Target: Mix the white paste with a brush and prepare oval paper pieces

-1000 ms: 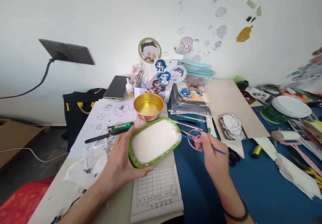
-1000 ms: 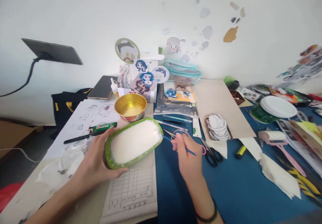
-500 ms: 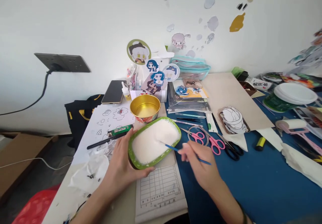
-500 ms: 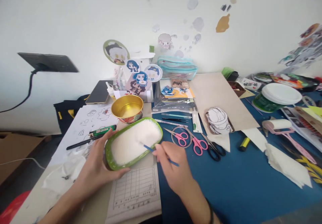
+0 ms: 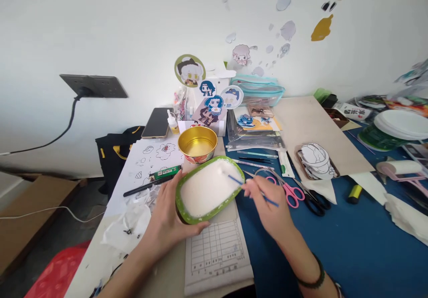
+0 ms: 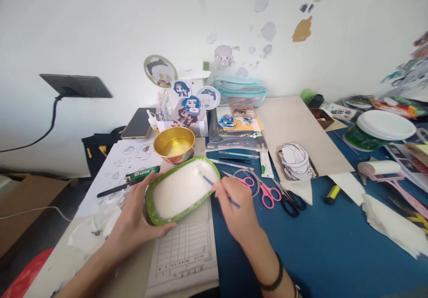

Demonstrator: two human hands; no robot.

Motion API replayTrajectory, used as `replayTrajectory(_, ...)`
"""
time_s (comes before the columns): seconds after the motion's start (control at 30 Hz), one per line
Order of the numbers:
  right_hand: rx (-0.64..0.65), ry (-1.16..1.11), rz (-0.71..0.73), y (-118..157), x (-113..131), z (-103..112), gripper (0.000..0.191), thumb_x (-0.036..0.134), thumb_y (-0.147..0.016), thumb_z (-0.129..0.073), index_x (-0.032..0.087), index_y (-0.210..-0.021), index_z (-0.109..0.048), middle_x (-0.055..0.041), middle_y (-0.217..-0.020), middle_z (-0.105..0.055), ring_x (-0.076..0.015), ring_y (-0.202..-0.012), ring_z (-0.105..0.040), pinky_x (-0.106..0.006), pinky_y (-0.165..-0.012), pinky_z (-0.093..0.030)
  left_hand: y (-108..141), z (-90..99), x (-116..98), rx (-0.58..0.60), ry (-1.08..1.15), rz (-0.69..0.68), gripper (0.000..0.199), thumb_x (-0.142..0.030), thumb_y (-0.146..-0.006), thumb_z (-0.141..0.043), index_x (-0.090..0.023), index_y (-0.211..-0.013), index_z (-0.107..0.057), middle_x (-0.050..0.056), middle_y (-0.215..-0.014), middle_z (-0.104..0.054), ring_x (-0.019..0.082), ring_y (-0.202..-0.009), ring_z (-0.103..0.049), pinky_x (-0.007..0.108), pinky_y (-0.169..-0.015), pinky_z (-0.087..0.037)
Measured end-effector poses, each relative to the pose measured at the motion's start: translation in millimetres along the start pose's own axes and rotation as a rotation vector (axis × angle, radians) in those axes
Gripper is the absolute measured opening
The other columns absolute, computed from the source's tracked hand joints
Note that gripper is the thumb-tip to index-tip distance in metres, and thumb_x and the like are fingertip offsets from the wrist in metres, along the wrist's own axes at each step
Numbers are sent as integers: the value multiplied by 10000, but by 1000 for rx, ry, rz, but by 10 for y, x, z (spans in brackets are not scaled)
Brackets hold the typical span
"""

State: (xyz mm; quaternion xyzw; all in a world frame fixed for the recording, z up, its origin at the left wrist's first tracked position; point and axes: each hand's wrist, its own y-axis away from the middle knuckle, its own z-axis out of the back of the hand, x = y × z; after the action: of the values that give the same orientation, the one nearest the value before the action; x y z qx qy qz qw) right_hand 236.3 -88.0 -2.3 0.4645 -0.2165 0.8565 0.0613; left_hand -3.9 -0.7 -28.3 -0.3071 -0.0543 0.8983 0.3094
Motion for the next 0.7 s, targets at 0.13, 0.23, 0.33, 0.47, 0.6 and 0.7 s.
replayTrajectory(0.13, -75, 5, -47, 14, -7, 16, 327, 299, -911, -440, 184, -658, -611, 10, -562, -568, -113, -523, -535, -234, -525, -430, -2, 9, -11, 0, 15, -12, 1045, -520, -582, -729, -226, -1393, -140, 163, -1281, -425, 387, -1162, -423, 593, -924, -386)
replayTrajectory(0.23, -62, 37, -19, 18, -2, 33, 315, 301, -907, -450, 183, -664, -613, -10, -613, -607, -132, -588, -576, -250, -575, -458, -3, 17, -21, 2, 17, -14, 1039, -509, -583, -732, -226, -1394, -146, 162, -1281, -428, 385, -1161, -424, 591, -922, -388)
replayTrajectory(0.33, 19, 17, 0, 10, 0, 46, 317, 296, -908, -447, 183, -673, -628, 1, -574, -580, -123, -548, -559, -241, -540, -449, 0, 16, -25, -2, 12, -14, 1038, -510, -589, -727, -204, -1394, -148, 169, -1286, -427, 379, -1169, -419, 578, -933, -387)
replayTrajectory(0.47, -97, 56, -34, -45, -14, 34, 320, 298, -909, -448, 181, -662, -614, 1, -580, -580, -119, -562, -553, -238, -551, -445, 2, 7, -19, 1, 19, -18, 1055, -519, -585, -728, -192, -1397, -140, 174, -1301, -418, 372, -1182, -410, 561, -953, -377)
replayTrajectory(0.6, 5, 29, -28, -105, -27, -10, 318, 308, -913, -439, 181, -681, -617, 2, -580, -561, -120, -560, -541, -241, -548, -437, 4, 10, -20, 8, 29, -5, 1067, -526, -576, -733, -180, -1396, -145, 179, -1302, -417, 373, -1187, -404, 558, -957, -374)
replayTrajectory(0.7, -98, 43, -37, -131, -26, -21, 325, 310, -912, -441, 182, -660, -602, 7, -574, -556, -114, -551, -535, -235, -542, -421, 14, 22, -27, 16, 41, -6, 1070, -521, -578, -736, -193, -1399, -133, 174, -1313, -408, 374, -1195, -395, 567, -964, -362)
